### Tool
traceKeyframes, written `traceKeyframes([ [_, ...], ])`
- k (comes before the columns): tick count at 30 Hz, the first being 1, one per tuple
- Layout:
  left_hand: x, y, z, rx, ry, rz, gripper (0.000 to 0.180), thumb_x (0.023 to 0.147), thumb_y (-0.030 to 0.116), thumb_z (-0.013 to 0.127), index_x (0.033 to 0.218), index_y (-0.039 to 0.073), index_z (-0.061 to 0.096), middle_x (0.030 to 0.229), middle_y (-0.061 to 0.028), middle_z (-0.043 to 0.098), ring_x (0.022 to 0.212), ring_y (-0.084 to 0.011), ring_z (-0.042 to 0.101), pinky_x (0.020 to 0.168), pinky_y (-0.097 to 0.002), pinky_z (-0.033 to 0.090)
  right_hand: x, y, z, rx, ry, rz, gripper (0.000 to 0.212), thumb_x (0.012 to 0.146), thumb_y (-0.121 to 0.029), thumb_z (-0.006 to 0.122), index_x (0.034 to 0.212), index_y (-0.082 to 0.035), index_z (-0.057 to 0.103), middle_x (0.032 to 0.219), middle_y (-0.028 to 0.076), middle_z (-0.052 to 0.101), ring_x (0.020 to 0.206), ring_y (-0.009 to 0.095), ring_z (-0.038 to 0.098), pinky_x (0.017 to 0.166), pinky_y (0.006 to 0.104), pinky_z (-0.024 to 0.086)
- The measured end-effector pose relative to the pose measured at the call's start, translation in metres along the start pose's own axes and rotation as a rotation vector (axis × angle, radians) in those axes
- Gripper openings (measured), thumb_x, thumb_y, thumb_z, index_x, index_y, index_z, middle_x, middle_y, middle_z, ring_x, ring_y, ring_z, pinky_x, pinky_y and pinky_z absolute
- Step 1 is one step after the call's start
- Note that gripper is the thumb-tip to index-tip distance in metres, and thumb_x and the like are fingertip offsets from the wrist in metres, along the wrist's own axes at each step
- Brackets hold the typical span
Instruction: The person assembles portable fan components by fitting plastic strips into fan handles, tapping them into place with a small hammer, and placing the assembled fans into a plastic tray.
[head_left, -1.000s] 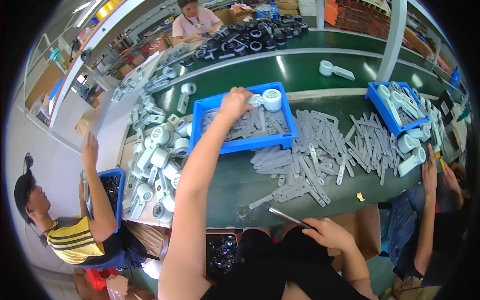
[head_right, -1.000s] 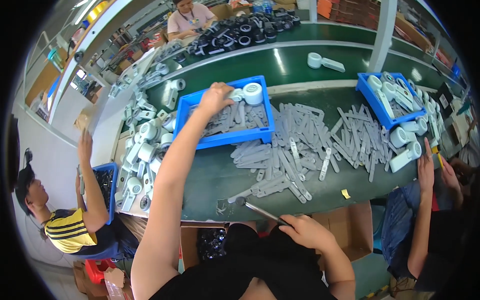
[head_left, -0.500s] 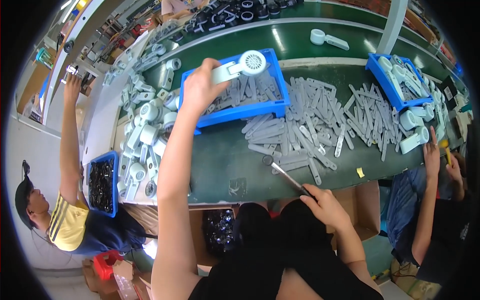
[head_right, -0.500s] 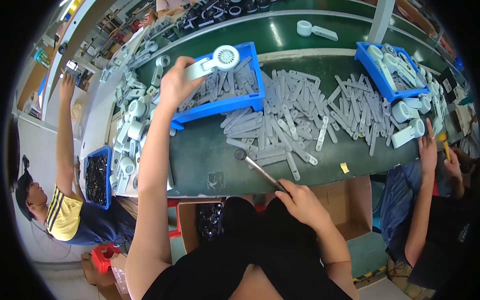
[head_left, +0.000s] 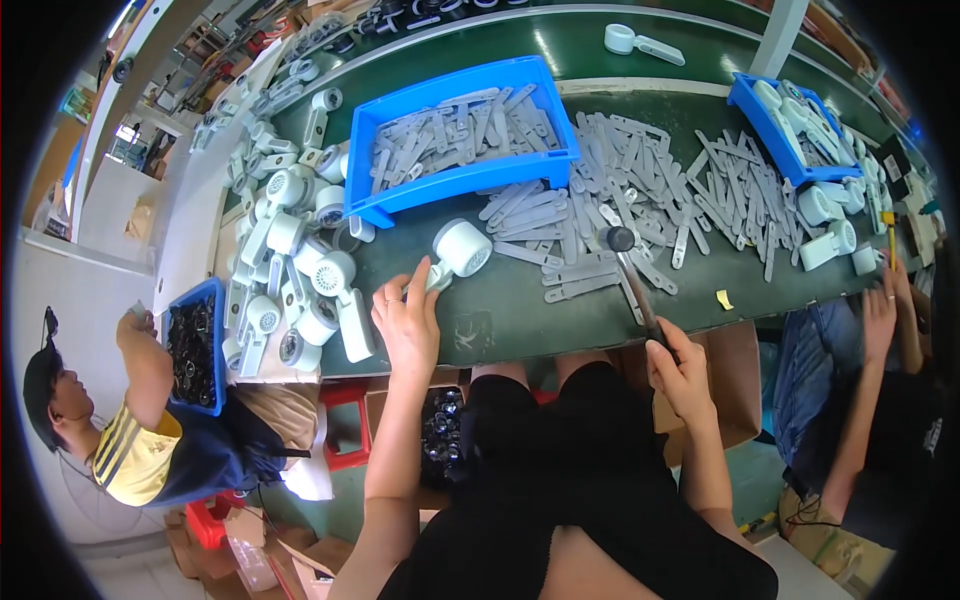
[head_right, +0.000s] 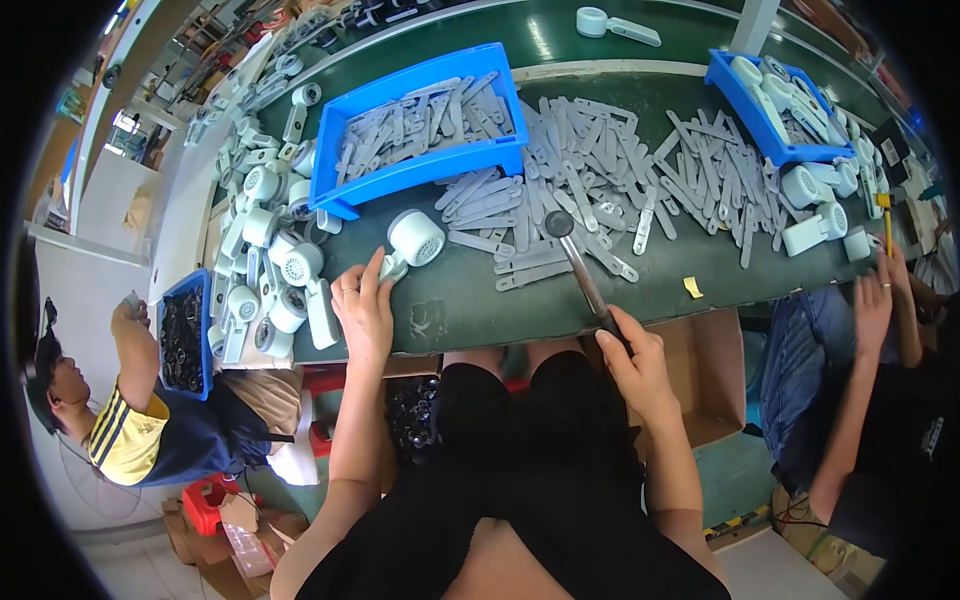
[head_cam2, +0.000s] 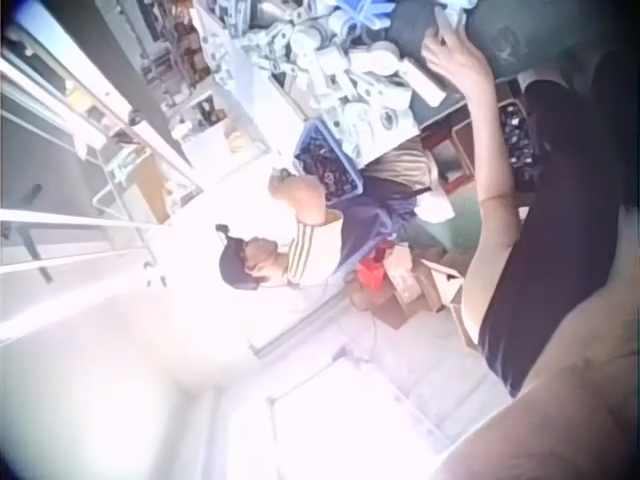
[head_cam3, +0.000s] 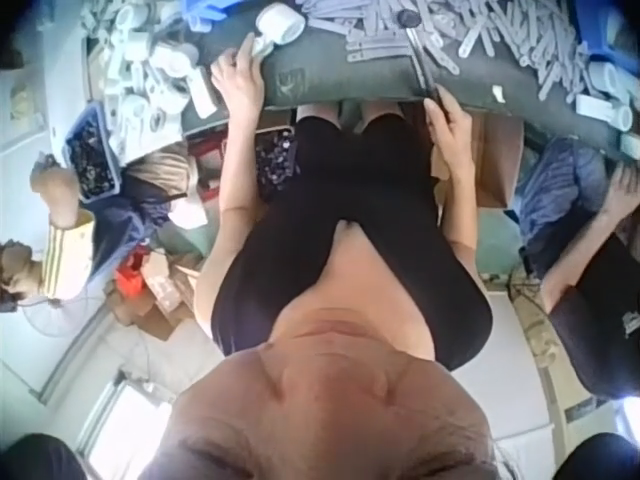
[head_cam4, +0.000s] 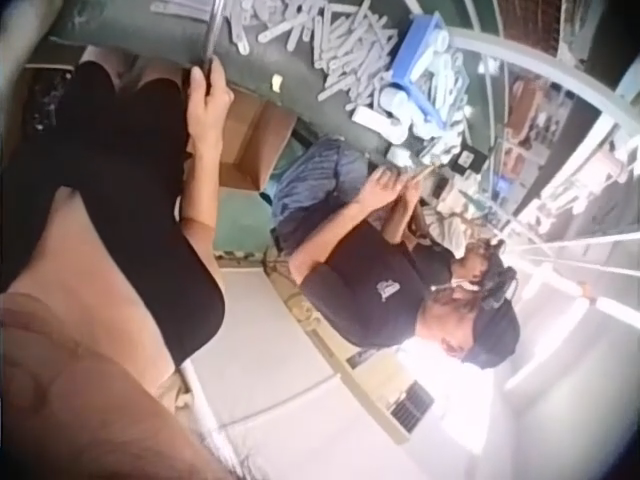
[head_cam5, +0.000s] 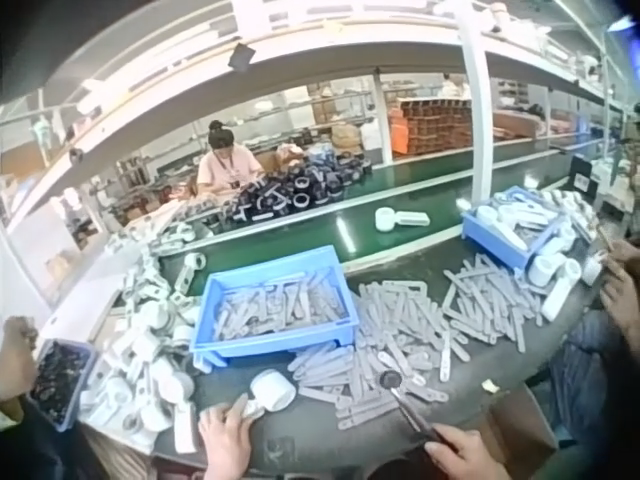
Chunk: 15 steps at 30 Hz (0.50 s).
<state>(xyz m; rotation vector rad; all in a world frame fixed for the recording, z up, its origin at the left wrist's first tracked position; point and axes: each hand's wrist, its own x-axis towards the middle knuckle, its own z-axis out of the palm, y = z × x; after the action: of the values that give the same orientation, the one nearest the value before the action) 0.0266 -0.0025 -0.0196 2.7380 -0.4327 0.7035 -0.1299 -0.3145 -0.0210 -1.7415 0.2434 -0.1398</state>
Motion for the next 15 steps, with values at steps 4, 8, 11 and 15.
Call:
traceKeyframes([
  [4,0.018,0.034,-0.007,-0.082,0.082,0.182,0.042,0.074,0.011,0.071,0.116,0.017,0.064,0.118,-0.0084,0.051,0.108,-0.0316,0.045,0.094,-0.0468,0.033,-0.003,-0.001,0.002,0.058,0.034,-0.013,0.031,0.09,-0.009,0.058,0.117,0.006,0.056,0.058,0.001,0.051,0.05,0.007,0.047,0.047,0.0232,0.037],
  [8,0.04,0.077,0.013,-0.084,0.032,0.427,0.038,0.066,0.016,0.076,0.103,0.015,0.068,0.114,-0.0068,0.054,0.109,-0.0298,0.045,0.096,-0.0472,0.033,-0.006,-0.007,0.006,0.069,0.014,-0.013,0.031,0.09,-0.009,0.057,0.118,0.005,0.056,0.058,0.0,0.051,0.049,0.005,0.045,0.047,0.0218,0.036],
  [11,0.044,0.085,0.048,-0.196,-0.021,0.47,0.029,0.064,0.016,0.074,0.092,0.013,0.068,0.112,-0.0057,0.055,0.11,-0.029,0.046,0.098,-0.0501,0.031,-0.006,-0.003,0.01,0.062,-0.001,-0.028,0.032,0.09,-0.009,0.057,0.118,0.005,0.055,0.058,-0.001,0.051,0.049,0.005,0.045,0.046,0.0216,0.036],
  [15,0.05,0.087,0.053,-0.19,0.046,0.497,0.017,0.067,0.013,0.072,0.082,0.011,0.064,0.108,-0.0052,0.056,0.11,-0.0296,0.045,0.098,-0.0512,0.031,-0.009,0.0,0.012,0.102,-0.013,-0.064,0.032,0.09,-0.008,0.056,0.119,0.005,0.055,0.059,-0.002,0.05,0.049,0.004,0.044,0.045,0.0207,0.034],
])
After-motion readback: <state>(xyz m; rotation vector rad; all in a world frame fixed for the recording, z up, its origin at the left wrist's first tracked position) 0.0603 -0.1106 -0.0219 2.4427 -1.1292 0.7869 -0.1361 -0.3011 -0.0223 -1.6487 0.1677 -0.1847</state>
